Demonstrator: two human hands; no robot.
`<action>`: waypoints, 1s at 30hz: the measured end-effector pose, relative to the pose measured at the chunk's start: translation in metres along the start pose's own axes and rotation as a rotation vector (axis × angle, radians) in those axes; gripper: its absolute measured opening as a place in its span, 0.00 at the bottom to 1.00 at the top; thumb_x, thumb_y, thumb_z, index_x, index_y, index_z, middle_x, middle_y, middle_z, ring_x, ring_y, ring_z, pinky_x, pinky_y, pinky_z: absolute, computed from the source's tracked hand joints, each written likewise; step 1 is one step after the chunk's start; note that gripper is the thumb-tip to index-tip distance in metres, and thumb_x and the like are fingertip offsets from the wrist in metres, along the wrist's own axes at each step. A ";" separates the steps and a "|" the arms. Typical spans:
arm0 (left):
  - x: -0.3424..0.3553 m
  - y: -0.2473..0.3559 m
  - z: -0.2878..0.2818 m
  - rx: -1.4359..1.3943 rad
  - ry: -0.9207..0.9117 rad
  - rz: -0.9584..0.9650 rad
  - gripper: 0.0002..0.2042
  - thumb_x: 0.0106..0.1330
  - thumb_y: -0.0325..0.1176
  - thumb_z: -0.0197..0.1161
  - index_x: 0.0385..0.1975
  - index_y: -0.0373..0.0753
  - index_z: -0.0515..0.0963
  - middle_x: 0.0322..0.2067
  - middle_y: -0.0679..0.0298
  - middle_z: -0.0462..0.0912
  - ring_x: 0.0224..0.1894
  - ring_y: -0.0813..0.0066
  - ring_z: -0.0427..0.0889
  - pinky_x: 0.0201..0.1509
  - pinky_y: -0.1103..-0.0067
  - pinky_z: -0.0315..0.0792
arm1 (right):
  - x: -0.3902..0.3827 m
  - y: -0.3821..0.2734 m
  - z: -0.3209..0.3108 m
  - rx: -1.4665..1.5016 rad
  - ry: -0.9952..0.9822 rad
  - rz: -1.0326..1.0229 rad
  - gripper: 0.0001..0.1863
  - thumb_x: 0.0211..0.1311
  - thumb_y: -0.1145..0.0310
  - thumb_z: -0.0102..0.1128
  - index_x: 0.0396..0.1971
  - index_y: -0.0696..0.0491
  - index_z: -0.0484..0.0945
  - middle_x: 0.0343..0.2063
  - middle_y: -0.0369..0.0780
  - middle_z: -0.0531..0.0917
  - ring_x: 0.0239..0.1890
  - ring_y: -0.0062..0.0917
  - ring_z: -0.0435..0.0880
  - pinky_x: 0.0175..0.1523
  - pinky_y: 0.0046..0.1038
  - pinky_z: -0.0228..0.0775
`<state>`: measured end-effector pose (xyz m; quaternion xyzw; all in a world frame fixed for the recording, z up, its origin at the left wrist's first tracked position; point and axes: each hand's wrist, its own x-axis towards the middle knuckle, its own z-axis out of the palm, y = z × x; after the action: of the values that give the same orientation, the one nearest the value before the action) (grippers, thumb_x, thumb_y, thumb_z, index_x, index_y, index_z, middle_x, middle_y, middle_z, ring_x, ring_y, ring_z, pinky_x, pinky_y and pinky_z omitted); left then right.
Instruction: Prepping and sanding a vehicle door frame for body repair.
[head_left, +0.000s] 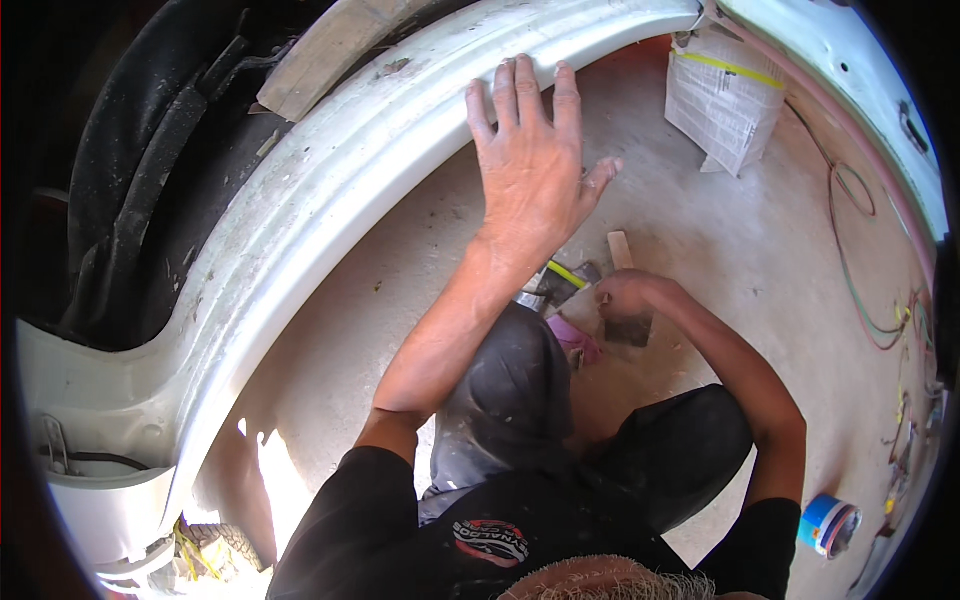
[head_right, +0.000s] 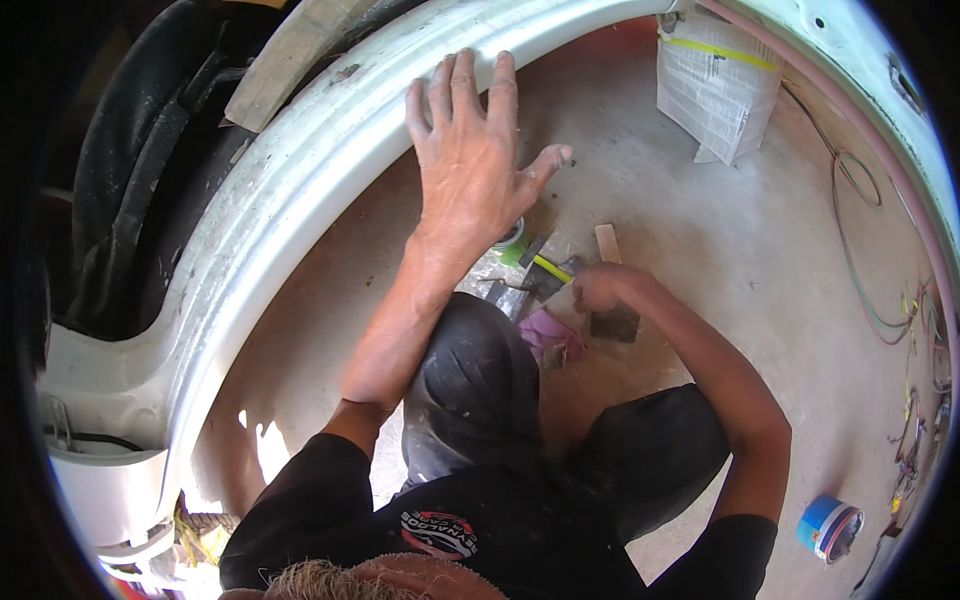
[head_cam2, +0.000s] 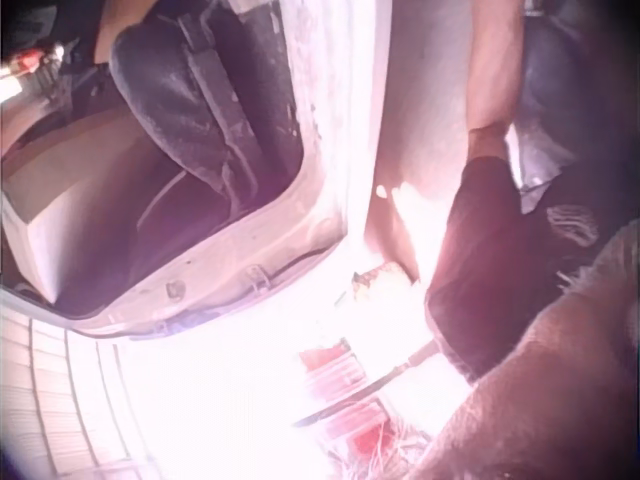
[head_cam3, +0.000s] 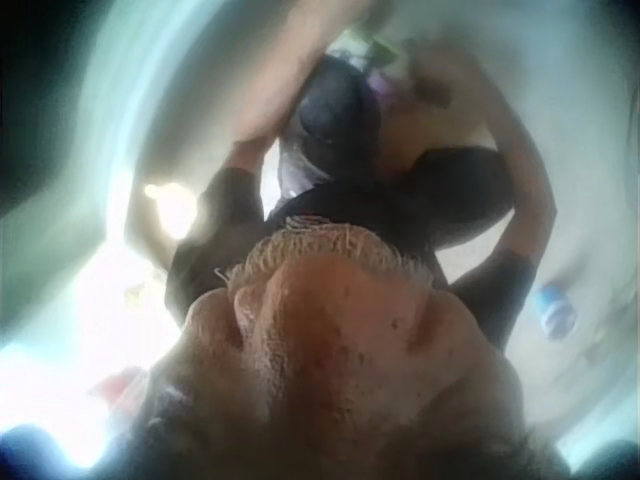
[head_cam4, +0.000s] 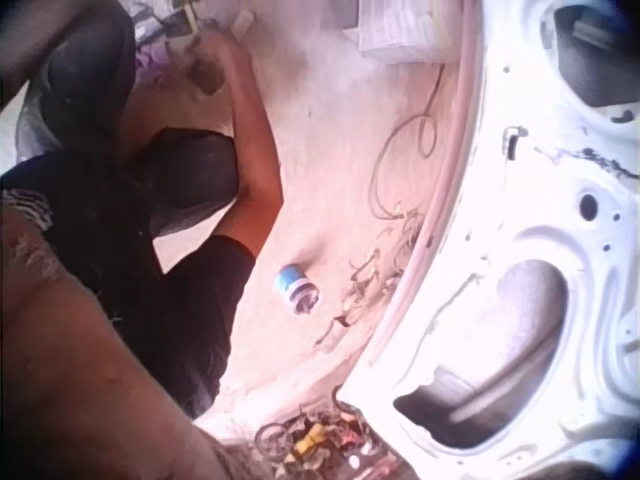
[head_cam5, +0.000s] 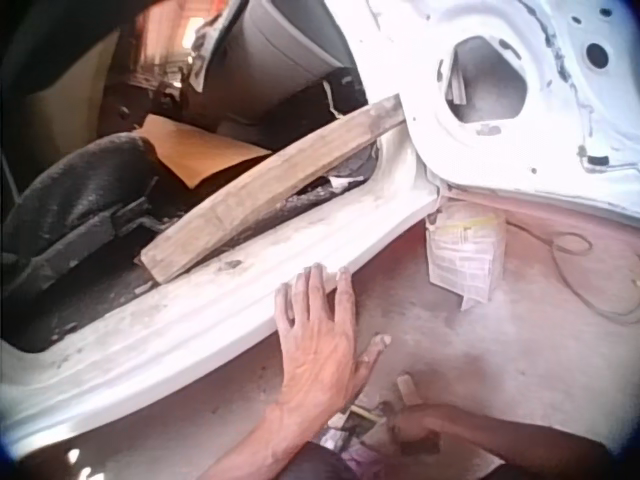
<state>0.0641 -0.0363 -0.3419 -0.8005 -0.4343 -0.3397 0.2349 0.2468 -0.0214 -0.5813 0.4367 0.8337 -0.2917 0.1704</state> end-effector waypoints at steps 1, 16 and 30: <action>0.002 -0.001 0.001 0.012 0.004 -0.001 0.45 0.55 0.52 0.76 0.68 0.29 0.66 0.66 0.34 0.64 0.71 0.39 0.60 0.76 0.45 0.46 | 0.003 0.000 0.001 0.034 -0.012 -0.022 0.24 0.58 0.50 0.65 0.48 0.50 0.86 0.46 0.47 0.88 0.50 0.41 0.86 0.55 0.40 0.77; 0.010 0.007 -0.005 0.074 0.023 -0.001 0.39 0.58 0.50 0.75 0.65 0.33 0.71 0.63 0.48 0.73 0.66 0.48 0.68 0.70 0.55 0.59 | -0.005 0.008 0.005 -0.033 -0.010 0.034 0.21 0.59 0.53 0.66 0.40 0.57 0.88 0.38 0.46 0.89 0.42 0.39 0.88 0.49 0.41 0.79; 0.082 0.028 0.086 0.109 0.036 0.280 0.44 0.51 0.54 0.78 0.63 0.29 0.73 0.59 0.35 0.70 0.62 0.41 0.67 0.67 0.56 0.63 | -0.012 0.018 0.012 0.000 0.029 0.011 0.22 0.59 0.52 0.67 0.40 0.57 0.89 0.38 0.48 0.89 0.41 0.41 0.88 0.48 0.40 0.79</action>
<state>0.1491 0.0513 -0.3399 -0.8331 -0.3319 -0.2937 0.3309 0.2690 -0.0290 -0.5901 0.4456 0.8337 -0.2844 0.1597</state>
